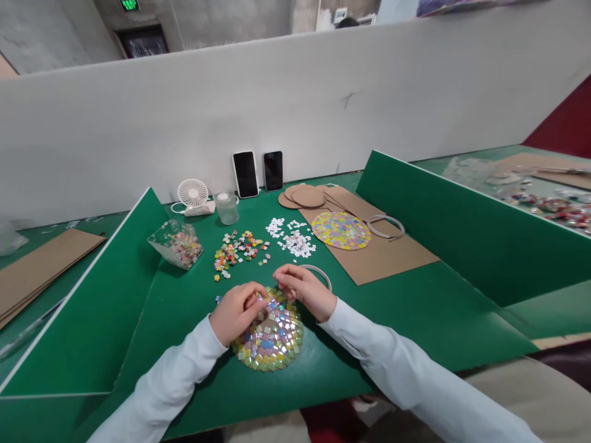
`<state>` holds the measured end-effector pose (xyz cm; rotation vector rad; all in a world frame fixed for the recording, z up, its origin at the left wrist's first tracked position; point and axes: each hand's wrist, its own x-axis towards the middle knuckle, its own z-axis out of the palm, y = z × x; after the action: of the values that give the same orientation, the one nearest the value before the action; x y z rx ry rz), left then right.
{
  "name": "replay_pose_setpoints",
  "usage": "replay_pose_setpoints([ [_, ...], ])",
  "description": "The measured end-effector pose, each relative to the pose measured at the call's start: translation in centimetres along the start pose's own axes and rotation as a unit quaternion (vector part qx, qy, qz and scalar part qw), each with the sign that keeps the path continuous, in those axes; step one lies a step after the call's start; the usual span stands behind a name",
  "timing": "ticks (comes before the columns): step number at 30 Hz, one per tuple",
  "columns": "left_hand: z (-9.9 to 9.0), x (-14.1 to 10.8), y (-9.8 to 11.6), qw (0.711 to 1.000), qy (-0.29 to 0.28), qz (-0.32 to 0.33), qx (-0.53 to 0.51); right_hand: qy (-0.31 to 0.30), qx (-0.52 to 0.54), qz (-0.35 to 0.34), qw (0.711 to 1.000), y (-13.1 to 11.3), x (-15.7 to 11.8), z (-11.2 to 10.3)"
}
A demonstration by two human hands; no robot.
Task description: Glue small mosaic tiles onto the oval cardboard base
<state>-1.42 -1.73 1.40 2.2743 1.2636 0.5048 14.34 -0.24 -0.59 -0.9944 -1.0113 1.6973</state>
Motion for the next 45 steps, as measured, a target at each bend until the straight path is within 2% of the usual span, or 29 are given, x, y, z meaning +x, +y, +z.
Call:
replay_pose_setpoints([
  [3, -0.32, 0.09, 0.14, 0.992, -0.121, 0.036, 0.008, 0.003, -0.013, -0.006, 1.000, 0.05, 0.15, -0.27],
  [7, -0.14, -0.03, 0.17, 0.983, -0.167, 0.054, 0.047, -0.007, -0.043, -0.032, 0.999, 0.12, 0.10, -0.24],
  [19, 0.30, -0.11, 0.00, 0.980, -0.171, 0.061, 0.082, -0.024, -0.075, -0.040, 0.996, 0.04, 0.00, -0.07],
  [35, 0.66, -0.02, 0.03, 0.987, -0.156, 0.008, 0.029, -0.033, -0.082, -0.041, 0.995, -0.04, -0.05, -0.14],
  [45, 0.57, -0.05, 0.53, 0.989, -0.142, -0.007, 0.044, -0.037, -0.085, -0.042, 0.995, 0.04, 0.02, -0.18],
])
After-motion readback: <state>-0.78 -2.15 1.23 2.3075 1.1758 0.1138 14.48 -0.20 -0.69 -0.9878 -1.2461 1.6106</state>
